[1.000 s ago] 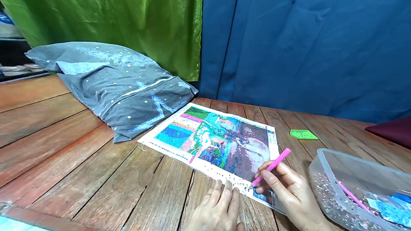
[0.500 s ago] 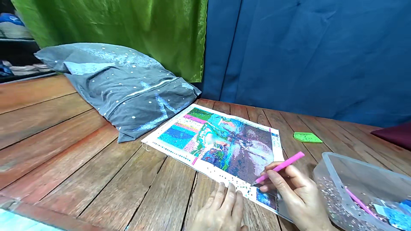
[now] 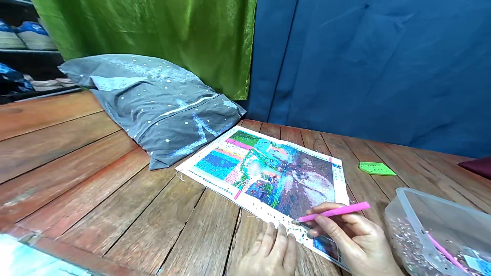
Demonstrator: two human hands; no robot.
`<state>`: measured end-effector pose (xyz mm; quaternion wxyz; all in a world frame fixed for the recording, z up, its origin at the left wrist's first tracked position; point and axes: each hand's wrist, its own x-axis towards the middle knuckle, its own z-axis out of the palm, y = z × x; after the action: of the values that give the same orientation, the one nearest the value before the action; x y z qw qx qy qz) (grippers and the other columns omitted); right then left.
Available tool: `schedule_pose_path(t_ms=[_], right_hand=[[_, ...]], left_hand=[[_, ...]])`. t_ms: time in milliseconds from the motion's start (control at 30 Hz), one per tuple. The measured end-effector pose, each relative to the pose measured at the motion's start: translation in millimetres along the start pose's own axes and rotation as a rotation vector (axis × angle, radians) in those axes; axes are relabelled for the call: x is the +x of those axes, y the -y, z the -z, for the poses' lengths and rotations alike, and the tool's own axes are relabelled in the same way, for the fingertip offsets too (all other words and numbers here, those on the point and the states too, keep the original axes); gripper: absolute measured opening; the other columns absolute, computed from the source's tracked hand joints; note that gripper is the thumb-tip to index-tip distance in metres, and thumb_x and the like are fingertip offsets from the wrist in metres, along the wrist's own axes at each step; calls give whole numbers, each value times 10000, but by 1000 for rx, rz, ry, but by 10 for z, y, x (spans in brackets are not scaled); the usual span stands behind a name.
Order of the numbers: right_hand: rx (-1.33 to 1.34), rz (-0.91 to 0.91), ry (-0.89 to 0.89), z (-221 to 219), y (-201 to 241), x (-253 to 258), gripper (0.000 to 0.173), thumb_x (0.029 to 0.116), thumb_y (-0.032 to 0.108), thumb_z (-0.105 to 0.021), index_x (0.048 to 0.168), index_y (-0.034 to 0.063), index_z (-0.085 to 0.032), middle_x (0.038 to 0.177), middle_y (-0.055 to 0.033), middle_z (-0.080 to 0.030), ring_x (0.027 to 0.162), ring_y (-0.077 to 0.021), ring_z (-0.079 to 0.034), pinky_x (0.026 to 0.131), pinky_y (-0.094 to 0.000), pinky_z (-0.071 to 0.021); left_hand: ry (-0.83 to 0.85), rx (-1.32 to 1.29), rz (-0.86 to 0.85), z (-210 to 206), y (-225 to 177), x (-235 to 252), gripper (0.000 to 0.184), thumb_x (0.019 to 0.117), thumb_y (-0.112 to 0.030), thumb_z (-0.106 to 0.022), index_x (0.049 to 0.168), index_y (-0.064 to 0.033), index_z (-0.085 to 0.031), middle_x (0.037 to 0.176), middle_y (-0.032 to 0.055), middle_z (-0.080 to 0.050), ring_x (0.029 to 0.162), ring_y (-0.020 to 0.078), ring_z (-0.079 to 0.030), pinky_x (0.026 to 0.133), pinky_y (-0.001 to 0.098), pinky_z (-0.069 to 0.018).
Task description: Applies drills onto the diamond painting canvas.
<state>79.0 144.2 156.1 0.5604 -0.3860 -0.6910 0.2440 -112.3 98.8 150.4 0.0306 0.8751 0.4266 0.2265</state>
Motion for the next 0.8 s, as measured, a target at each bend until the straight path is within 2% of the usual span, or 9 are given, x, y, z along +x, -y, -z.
schedule_pose_path(t_ms=[400, 800], right_hand=[[21, 19, 42, -22, -21, -8, 112, 951, 4, -624, 1028, -51, -684, 1009, -35, -761, 777, -26, -721, 680, -194, -623], [-10, 6, 37, -5, -11, -8, 110, 955, -2, -610, 1023, -55, -678, 989, -34, -758, 769, -28, -720, 673, -196, -621]], left_hand=[[-8, 6, -1, -10, -7, -5, 424, 1007, -186, -521, 1323, 75, -630, 1380, 250, -627, 1299, 422, -600, 1054, 478, -509], [-19, 6, -7, -23, 4, -5, 429, 1008, -194, -517, 1323, 74, -630, 1373, 253, -631, 1296, 420, -603, 1053, 469, -509]])
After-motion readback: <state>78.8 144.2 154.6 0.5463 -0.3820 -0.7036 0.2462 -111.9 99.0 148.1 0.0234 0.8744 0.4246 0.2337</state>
